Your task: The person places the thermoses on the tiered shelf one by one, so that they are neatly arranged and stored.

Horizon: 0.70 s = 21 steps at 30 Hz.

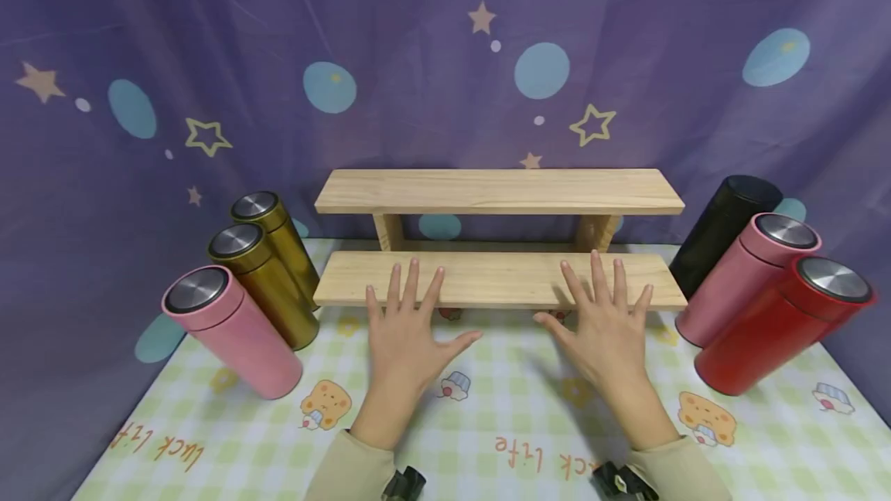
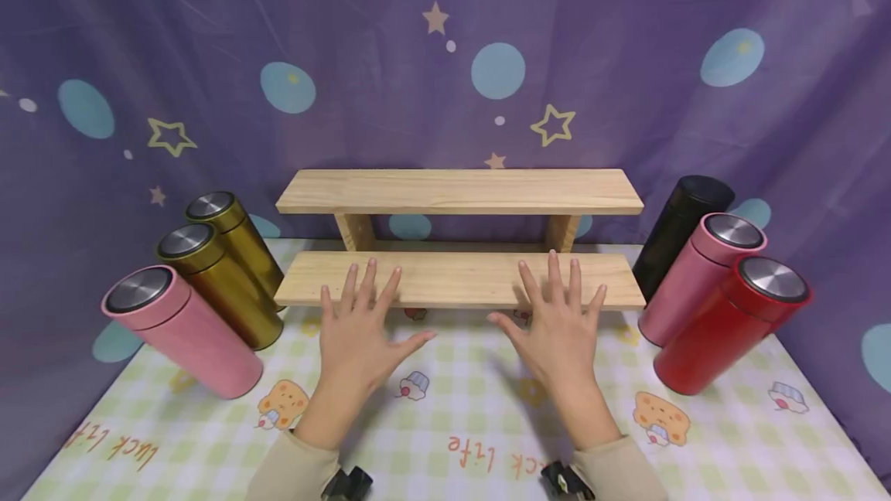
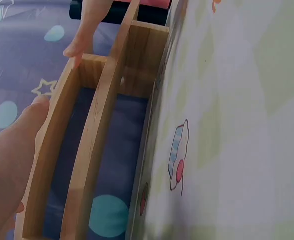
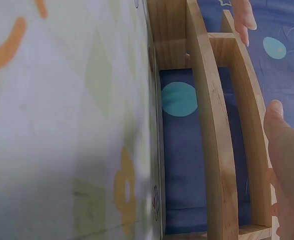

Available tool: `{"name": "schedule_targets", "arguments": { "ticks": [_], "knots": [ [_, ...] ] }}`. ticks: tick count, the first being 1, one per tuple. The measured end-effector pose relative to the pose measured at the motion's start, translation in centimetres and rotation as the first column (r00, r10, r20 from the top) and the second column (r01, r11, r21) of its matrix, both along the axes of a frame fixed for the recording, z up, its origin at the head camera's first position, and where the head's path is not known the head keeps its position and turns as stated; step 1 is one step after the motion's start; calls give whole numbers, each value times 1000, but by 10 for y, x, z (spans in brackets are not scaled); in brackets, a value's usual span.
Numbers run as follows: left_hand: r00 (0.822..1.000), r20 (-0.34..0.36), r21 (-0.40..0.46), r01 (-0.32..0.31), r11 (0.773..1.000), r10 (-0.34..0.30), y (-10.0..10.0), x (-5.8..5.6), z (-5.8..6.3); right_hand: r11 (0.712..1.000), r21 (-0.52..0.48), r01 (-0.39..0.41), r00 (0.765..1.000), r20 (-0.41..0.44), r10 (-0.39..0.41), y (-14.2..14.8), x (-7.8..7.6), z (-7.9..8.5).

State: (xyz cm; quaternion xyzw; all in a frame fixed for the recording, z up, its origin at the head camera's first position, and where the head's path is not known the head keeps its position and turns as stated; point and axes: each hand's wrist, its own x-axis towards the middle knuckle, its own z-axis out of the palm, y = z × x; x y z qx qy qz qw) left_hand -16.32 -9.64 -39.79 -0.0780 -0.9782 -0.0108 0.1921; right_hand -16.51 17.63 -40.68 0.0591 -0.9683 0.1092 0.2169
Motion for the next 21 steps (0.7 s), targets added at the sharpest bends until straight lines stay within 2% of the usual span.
{"name": "schedule_targets", "arguments": {
  "ticks": [3,15,21],
  "knots": [
    [1000,-12,1,-10,1000,10,-6,-2,0,1000,2,1,1000,-13,-1,0,-1,1],
    [995,27,81,-99,992,97,-40,-14,3,1000,-4,7,1000,-4,-7,0,1,2],
    [995,20,139,-100,985,98,-53,-18,3,1000,-10,9,1000,2,-9,1,2,3]
  ]
}}
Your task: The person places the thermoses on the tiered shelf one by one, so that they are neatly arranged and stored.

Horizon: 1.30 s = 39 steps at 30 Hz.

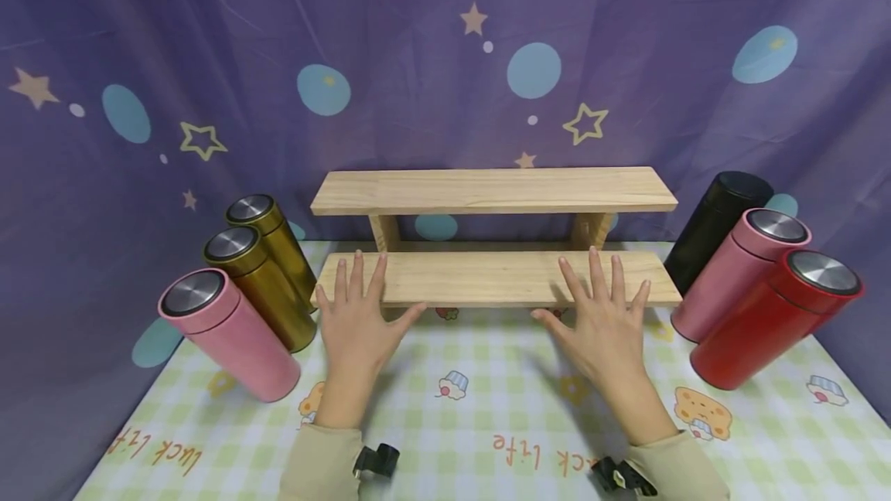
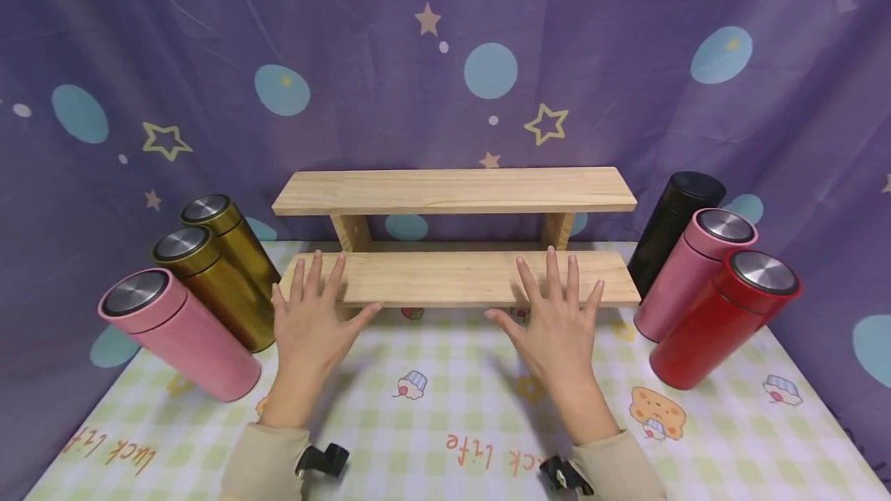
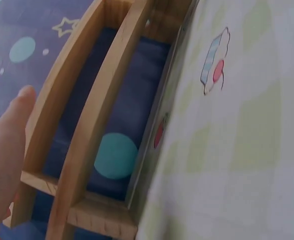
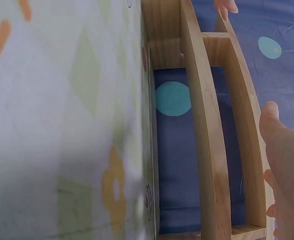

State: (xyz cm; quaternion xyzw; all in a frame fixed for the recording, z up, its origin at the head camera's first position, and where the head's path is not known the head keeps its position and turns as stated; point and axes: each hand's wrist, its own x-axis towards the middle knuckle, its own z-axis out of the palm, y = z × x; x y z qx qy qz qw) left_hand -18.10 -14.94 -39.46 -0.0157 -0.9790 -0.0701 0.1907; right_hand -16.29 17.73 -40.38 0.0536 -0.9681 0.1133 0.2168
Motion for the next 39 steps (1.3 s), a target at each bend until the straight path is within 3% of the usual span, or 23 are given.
{"name": "schedule_targets", "arguments": {
  "ticks": [7,15,24,33,39],
  "knots": [
    [997,-69,79,29,996,-23,-13,-7,-9,1000,5,-2,1000,10,2,0,-1,0],
    [989,-147,162,32,986,-8,-25,-12,-22,1000,9,8,1000,12,-8,-1,0,-3],
    [982,-172,362,-5,932,72,-32,-13,-30,1000,-1,8,1000,13,-8,-6,1,-1],
    [977,-185,439,-11,899,102,-39,-16,-33,1000,-7,2,999,34,-1,-9,-1,0],
    [983,-149,500,-21,866,109,-42,-17,-37,1000,-9,3,999,46,-3,-10,0,0]
  ]
}}
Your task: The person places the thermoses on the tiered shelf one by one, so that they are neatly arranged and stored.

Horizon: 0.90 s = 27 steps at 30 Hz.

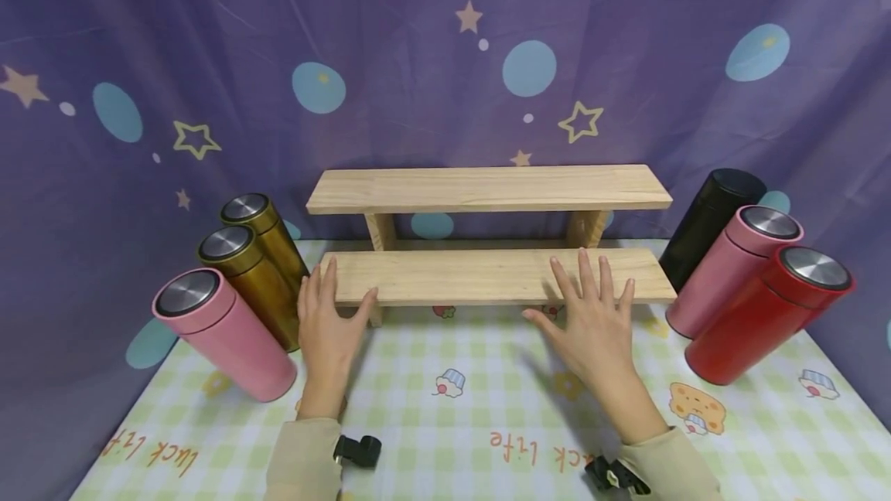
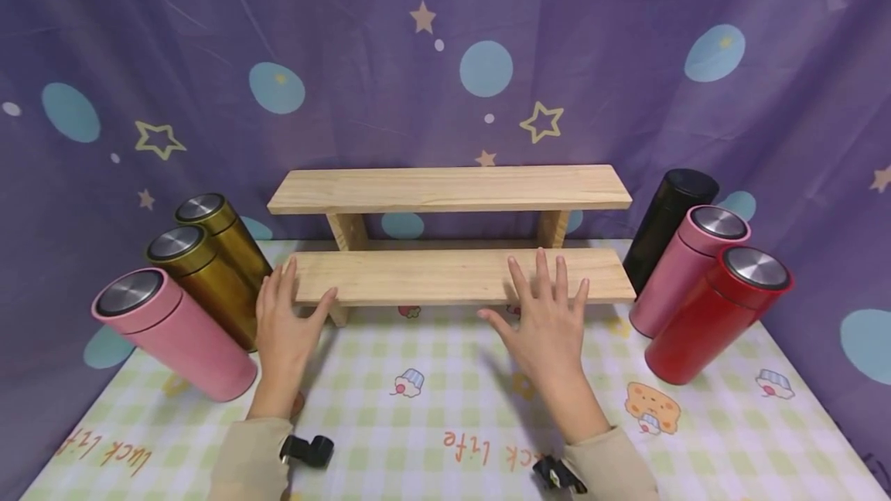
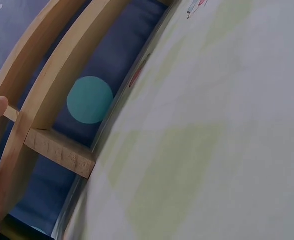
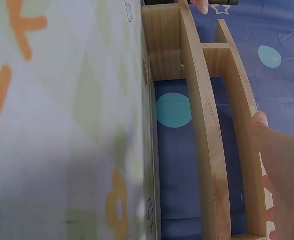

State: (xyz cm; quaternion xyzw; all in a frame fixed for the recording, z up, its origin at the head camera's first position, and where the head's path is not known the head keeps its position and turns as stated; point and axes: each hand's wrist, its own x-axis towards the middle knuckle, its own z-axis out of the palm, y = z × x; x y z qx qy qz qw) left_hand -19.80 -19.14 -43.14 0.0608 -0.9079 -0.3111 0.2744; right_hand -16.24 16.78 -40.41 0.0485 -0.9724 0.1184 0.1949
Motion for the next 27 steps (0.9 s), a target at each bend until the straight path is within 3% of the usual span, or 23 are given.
{"name": "schedule_targets", "arguments": {
  "ticks": [8,16,27],
  "knots": [
    [1000,11,111,3,994,-4,-2,1,-3,1000,-1,-8,1000,30,8,-2,2,-2],
    [998,42,189,-54,981,47,-3,3,-9,1000,-16,-26,999,45,27,-4,1,-2],
    [996,71,153,-62,986,52,1,3,-5,998,-33,-46,997,63,48,-4,2,2]
  ]
}}
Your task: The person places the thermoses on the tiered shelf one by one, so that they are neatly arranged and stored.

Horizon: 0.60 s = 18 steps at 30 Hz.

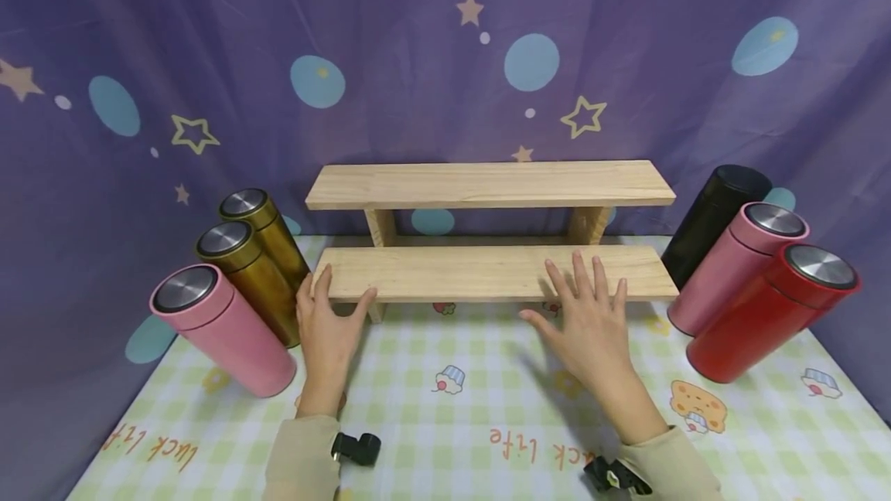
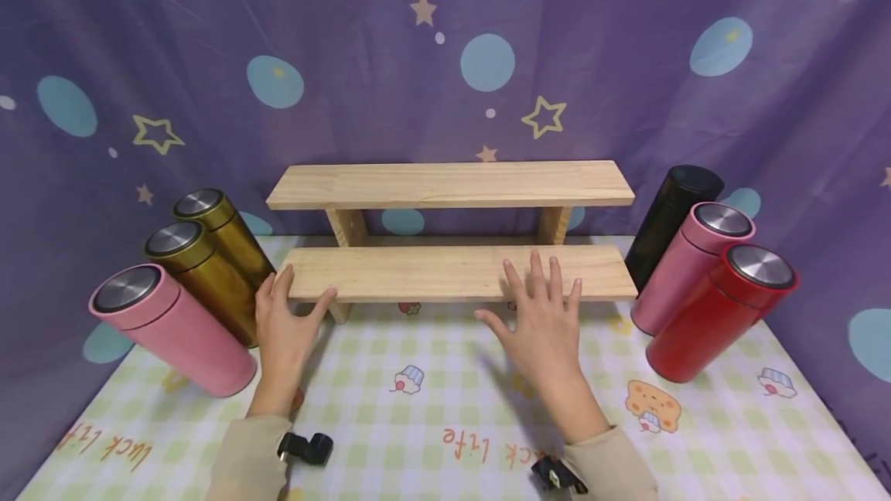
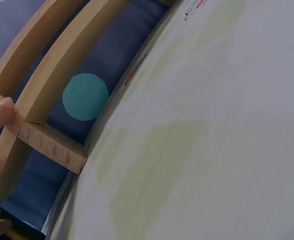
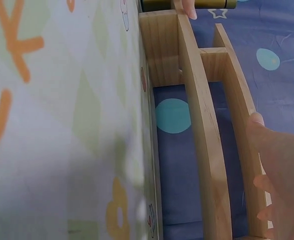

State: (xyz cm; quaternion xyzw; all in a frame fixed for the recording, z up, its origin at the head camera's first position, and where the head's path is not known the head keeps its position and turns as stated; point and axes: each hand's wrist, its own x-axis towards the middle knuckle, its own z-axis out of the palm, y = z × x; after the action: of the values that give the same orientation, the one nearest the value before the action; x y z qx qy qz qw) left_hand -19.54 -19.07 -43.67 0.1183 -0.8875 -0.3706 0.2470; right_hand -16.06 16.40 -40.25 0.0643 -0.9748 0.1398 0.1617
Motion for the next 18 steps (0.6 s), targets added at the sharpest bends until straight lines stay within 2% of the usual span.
{"name": "schedule_targets", "arguments": {
  "ticks": [9,18],
  "knots": [
    [999,35,-75,43,996,-41,3,-2,-2,996,-86,-19,999,-30,16,11,5,8],
    [999,17,-91,34,995,-32,1,0,-3,978,-203,-58,990,-140,30,27,28,15]
  ]
}}
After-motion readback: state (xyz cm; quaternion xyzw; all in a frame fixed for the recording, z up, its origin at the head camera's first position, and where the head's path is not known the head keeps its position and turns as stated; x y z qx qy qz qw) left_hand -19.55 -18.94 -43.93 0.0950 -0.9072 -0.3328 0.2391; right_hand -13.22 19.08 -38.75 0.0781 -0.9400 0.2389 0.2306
